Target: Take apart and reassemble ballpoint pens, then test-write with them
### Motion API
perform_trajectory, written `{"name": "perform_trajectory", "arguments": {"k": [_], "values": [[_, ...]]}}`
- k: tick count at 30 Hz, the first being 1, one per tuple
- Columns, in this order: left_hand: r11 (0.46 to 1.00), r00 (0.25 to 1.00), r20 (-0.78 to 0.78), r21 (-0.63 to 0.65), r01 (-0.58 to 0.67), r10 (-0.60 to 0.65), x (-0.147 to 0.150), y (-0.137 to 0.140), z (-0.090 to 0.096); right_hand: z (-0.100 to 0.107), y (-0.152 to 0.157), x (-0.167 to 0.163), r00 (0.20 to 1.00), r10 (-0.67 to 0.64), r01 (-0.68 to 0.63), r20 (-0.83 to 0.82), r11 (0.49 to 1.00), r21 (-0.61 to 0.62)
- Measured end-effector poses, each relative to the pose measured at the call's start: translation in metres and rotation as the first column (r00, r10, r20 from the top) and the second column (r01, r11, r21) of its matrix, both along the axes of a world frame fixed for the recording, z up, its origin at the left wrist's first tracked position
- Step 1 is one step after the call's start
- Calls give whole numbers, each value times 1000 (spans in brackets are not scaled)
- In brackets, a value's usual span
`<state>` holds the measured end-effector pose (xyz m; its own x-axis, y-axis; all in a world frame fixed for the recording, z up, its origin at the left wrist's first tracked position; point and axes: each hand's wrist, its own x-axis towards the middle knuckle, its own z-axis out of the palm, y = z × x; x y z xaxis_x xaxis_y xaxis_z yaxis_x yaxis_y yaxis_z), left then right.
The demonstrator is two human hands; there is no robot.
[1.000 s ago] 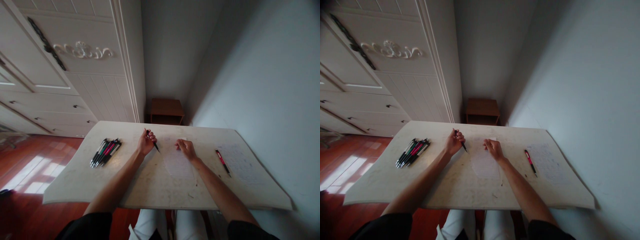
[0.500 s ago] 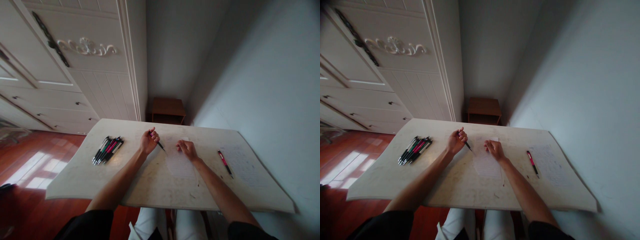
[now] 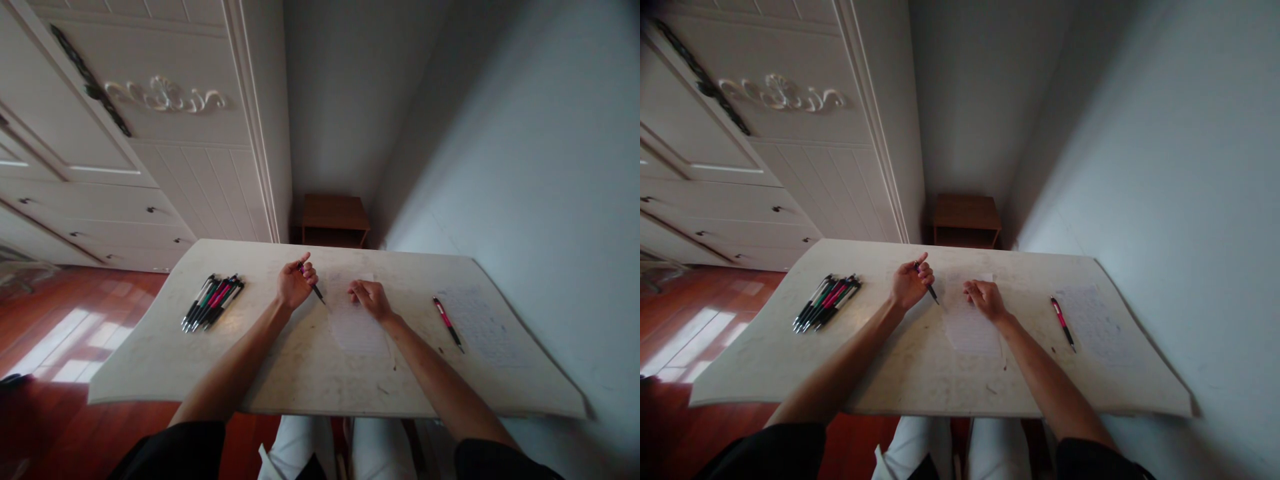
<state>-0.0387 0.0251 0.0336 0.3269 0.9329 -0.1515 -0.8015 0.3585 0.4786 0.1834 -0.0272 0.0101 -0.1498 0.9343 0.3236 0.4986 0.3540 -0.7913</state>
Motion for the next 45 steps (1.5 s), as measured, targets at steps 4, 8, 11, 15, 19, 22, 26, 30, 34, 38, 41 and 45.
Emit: {"name": "perform_trajectory", "arguments": {"k": [4,8,11,15,19,22,26,30,34,38,41,45], "values": [[998,994,101,-46,51,-46,1,-1,1,-1,0,0,1000,3,-3,13,1000,-3],[993,985,142,-56,106,-97,1,-2,2,0,0,-1,1000,9,-10,27,1000,18],[990,980,156,-47,134,-125,1,-2,1,1,0,-1,999,13,-13,31,1000,13],[987,973,172,-23,160,-154,1,0,-3,1,0,-1,999,19,-19,33,1000,6],[983,970,165,-5,181,-178,-1,0,-4,1,0,-1,999,22,-22,28,1000,6],[973,962,151,7,229,-228,-1,-2,-2,2,0,-1,999,28,-28,27,1000,2],[952,940,157,21,305,-305,-2,-4,1,3,0,-2,999,29,-29,24,1000,-1],[950,937,163,6,311,-307,-2,-4,2,3,0,-3,999,31,-31,25,999,-7],[967,955,167,-29,253,-245,-3,-4,3,3,0,-2,999,28,-28,21,999,-20],[970,956,186,-48,239,-226,-3,-5,5,1,1,-1,999,34,-33,12,999,-35],[967,953,184,-41,251,-240,-3,-5,5,1,1,-1,999,37,-36,16,999,-30],[967,950,199,-45,252,-239,-3,-5,5,1,1,-1,999,31,-31,28,999,-23]]}}
